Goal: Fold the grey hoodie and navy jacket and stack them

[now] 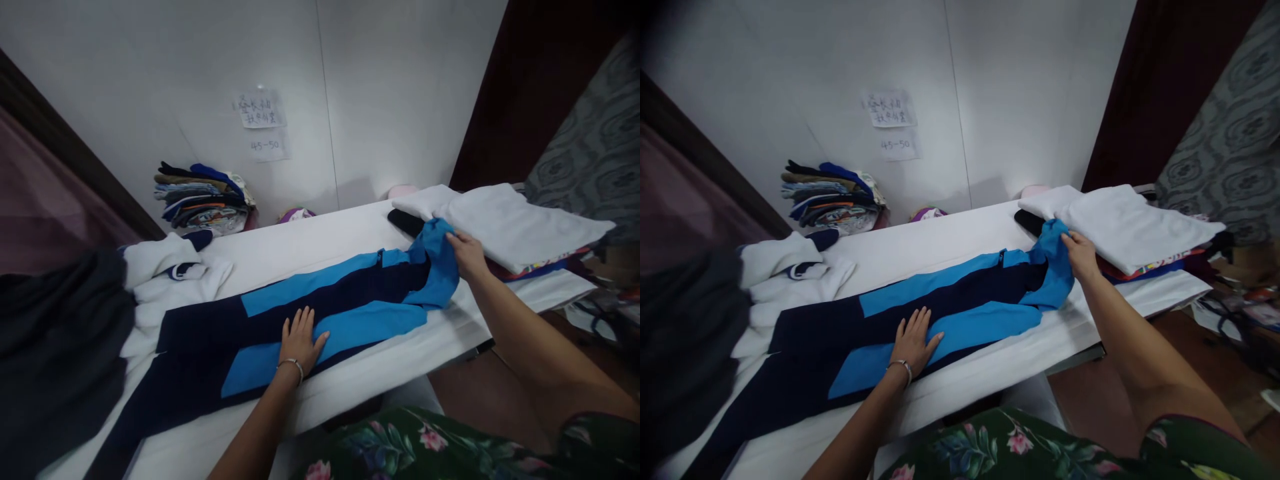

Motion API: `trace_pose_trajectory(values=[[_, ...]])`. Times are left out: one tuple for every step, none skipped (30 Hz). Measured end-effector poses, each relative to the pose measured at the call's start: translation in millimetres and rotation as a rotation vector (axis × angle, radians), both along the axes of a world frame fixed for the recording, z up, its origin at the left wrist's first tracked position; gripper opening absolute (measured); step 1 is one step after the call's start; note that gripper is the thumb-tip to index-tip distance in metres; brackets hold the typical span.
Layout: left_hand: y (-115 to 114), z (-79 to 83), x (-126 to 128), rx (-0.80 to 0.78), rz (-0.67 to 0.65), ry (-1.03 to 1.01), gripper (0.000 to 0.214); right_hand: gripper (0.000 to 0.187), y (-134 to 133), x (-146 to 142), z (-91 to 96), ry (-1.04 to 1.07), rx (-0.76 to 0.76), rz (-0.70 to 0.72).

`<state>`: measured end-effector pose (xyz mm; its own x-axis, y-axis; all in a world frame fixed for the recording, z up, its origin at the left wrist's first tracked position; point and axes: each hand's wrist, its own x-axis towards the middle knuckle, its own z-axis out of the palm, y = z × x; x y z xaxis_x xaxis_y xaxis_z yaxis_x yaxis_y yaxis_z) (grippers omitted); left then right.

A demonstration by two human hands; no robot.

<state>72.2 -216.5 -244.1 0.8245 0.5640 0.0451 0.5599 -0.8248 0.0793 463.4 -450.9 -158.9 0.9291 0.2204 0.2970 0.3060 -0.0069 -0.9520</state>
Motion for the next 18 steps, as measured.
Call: trace_pose_trajectory(values=[[-0.1, -0.2, -0.1, 0.000, 0.000, -0.004, 0.070, 0.035, 6.2, -11.7, 15.5, -0.006, 0.054, 0.039], [-0.3, -0.3, 0.0, -0.002, 0.000, -0.006, 0.070, 0.034, 13.4, -25.5, 30.8, -0.025, 0.085, 0.079], [-0.5, -0.2, 0.1, -0.005, 0.000, -0.007, 0.071, 0.032, 21.6, -41.2, 44.8, -0.053, 0.084, 0.145], [-0.7, 0.0, 0.2, -0.008, 0.001, -0.006, 0.071, 0.032, 30.9, -58.6, 56.4, -0.093, 0.066, 0.219], [-1.1, 0.3, 0.4, -0.012, 0.002, -0.005, 0.071, 0.031, 41.2, -77.3, 64.8, -0.140, 0.041, 0.298], [-1.5, 1.0, 0.5, -0.015, 0.001, -0.007, 0.071, 0.028, 52.3, -97.1, 69.4, -0.211, 0.026, 0.378], [-2.1, 1.8, 0.6, -0.017, 0.002, -0.012, 0.071, 0.026, 63.9, -117.5, 70.0, -0.303, -0.012, 0.499], [-2.8, 2.8, 0.6, -0.018, 0.004, -0.018, 0.071, 0.023, 75.7, -138.0, 66.5, -0.406, -0.065, 0.662], [-3.6, 3.9, 0.5, -0.017, 0.004, -0.026, 0.070, 0.021, 87.1, -158.3, 59.3, -0.505, -0.127, 0.844], [-4.5, 5.0, 0.2, -0.019, 0.001, -0.030, 0.068, 0.023, 97.5, -177.5, 49.1, -0.593, -0.200, 1.029], [-5.5, 6.1, -0.1, -0.024, -0.007, -0.029, 0.065, 0.025, 106.3, -195.2, 36.8, -0.664, -0.299, 1.198], [-6.5, 7.0, -0.6, -0.032, -0.017, -0.024, 0.061, 0.028, 113.2, -210.7, 23.3, -0.715, -0.426, 1.305], [-7.5, 7.6, -1.1, -0.043, -0.026, -0.018, 0.058, 0.034, 117.7, -223.6, 9.7, -0.745, -0.572, 1.348], [-8.3, 7.8, -1.7, -0.053, -0.036, -0.014, 0.055, 0.043, 120.1, -233.7, -3.1, -0.761, -0.706, 1.347], [-8.9, 7.7, -2.2, -0.059, -0.043, -0.017, 0.053, 0.052, 120.4, -240.9, -14.3, -0.770, -0.807, 1.321], [-9.0, 7.2, -2.8, -0.062, -0.045, -0.027, 0.052, 0.058, 118.9, -245.5, -23.4, -0.773, -0.873, 1.285], [-8.7, 6.5, -3.3, -0.068, -0.043, -0.048, 0.052, 0.060, 116.1, -247.9, -30.2, -0.773, -0.904, 1.256], [-7.6, 5.6, -3.8, -0.086, -0.039, -0.084, 0.053, 0.060, 112.4, -248.6, -34.8, -0.772, -0.908, 1.236]])
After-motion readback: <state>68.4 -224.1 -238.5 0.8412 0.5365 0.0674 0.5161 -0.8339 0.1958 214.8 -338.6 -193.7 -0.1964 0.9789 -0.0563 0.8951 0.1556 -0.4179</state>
